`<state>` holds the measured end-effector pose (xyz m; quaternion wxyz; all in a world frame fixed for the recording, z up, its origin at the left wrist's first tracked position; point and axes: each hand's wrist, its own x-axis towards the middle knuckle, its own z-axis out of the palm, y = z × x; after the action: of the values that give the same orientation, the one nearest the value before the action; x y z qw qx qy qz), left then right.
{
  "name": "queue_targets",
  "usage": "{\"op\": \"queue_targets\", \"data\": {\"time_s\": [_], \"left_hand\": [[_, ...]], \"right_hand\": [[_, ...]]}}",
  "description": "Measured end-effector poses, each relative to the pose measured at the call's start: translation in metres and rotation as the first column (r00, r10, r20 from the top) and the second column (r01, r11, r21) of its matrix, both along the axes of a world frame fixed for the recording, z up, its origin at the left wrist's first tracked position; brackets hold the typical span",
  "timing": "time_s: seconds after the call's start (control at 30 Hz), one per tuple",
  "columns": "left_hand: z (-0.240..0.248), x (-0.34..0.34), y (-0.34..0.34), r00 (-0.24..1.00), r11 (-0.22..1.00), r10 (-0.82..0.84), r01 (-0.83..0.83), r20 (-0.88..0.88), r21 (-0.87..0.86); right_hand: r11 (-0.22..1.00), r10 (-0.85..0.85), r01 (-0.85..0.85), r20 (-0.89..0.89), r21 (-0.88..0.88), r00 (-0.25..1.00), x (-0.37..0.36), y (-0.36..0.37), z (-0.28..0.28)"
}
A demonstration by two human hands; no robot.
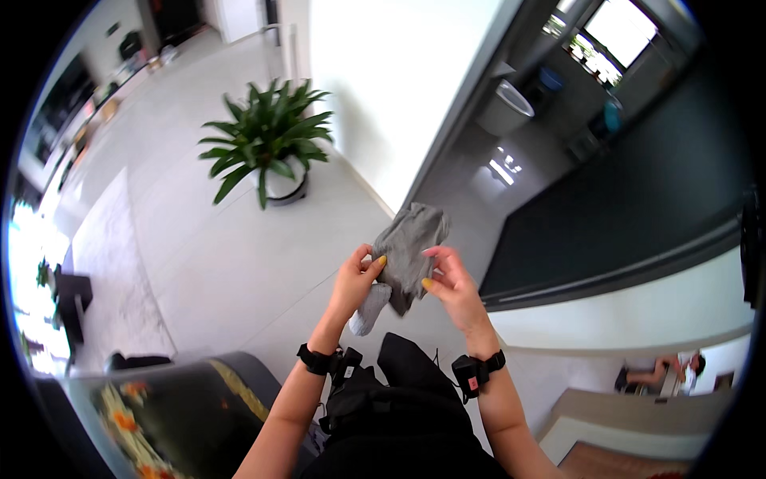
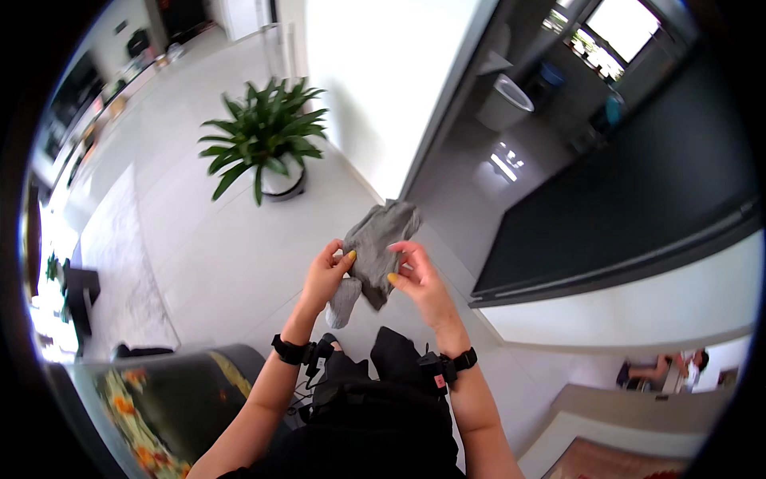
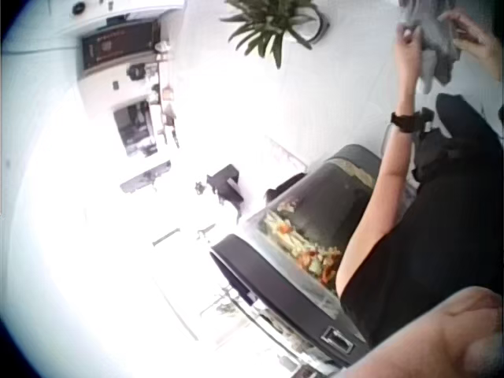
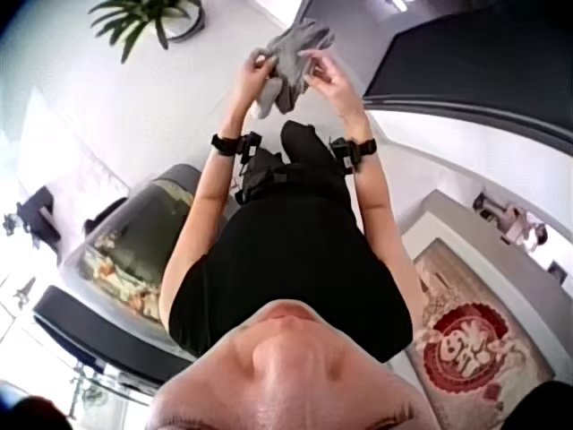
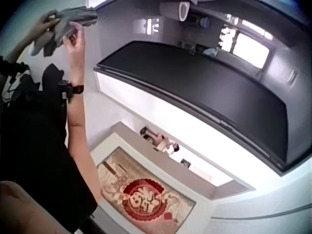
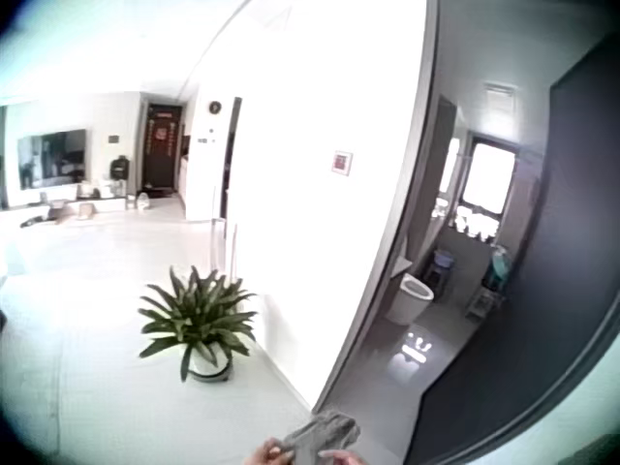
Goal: The person washes a light-colored cloth in a bathroom sink, walks to a bedroom to open a window, and then returns to the sink to wash a dark piece of clothing.
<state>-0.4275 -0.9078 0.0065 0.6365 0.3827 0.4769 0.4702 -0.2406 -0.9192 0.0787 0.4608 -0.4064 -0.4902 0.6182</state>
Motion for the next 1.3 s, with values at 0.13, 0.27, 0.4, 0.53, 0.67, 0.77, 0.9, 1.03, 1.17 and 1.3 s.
{"op": "queue_targets", "data": {"time_s": [0.13,0.27,0.4,0.53,0.67,0.77,0.9,1.03,1.17,1.3], "left_hand": [[-0.016,0.044,0.046,0.938,0.988,0.035,0.021,-0.346,0.155],[-0.030,0.087,0.095,0.936,0.973,-0.115,0.173,-0.332,0.151],[-0.022,0.162,0.149,0.865,0.822,-0.448,0.497,0.224,-0.276],[-0.022,0.252,0.202,0.798,0.815,-0.433,0.545,0.420,-0.195],[-0.014,0.322,0.253,0.908,0.923,-0.381,0.383,0.175,0.026],[-0.013,0.350,0.297,0.888,0.897,-0.366,0.416,-0.277,0.148],[-0.006,0.397,0.359,0.878,0.849,-0.439,0.475,-0.190,0.231],[-0.008,0.443,0.432,0.879,0.846,-0.448,0.476,-0.161,0.240],[0.015,0.494,0.516,0.879,0.863,-0.369,0.445,-0.303,0.240],[0.014,0.539,0.595,0.909,0.859,-0.363,0.411,-0.203,0.304]], "right_hand": [[0.998,0.029,-0.020,0.167,-0.057,0.986,0.039,0.019,-0.014],[0.984,-0.164,0.176,0.233,-0.032,0.959,0.104,0.048,-0.029],[0.939,-0.343,0.333,0.211,0.080,0.915,0.177,0.084,-0.059],[0.847,-0.531,0.531,-0.047,-0.013,0.846,0.238,0.124,-0.063],[0.799,-0.601,0.513,-0.425,-0.313,0.677,0.298,0.165,-0.063],[0.807,-0.591,0.471,-0.464,-0.358,0.660,0.341,0.204,-0.079],[0.826,-0.559,0.336,-0.581,-0.452,0.592,0.382,0.266,-0.092],[0.833,-0.522,0.225,-0.586,-0.505,0.619,0.427,0.325,-0.115],[0.879,-0.476,0.312,-0.653,-0.359,0.589,0.479,0.390,-0.111],[0.884,-0.463,0.391,-0.602,-0.258,0.650,0.508,0.469,-0.072]]}}
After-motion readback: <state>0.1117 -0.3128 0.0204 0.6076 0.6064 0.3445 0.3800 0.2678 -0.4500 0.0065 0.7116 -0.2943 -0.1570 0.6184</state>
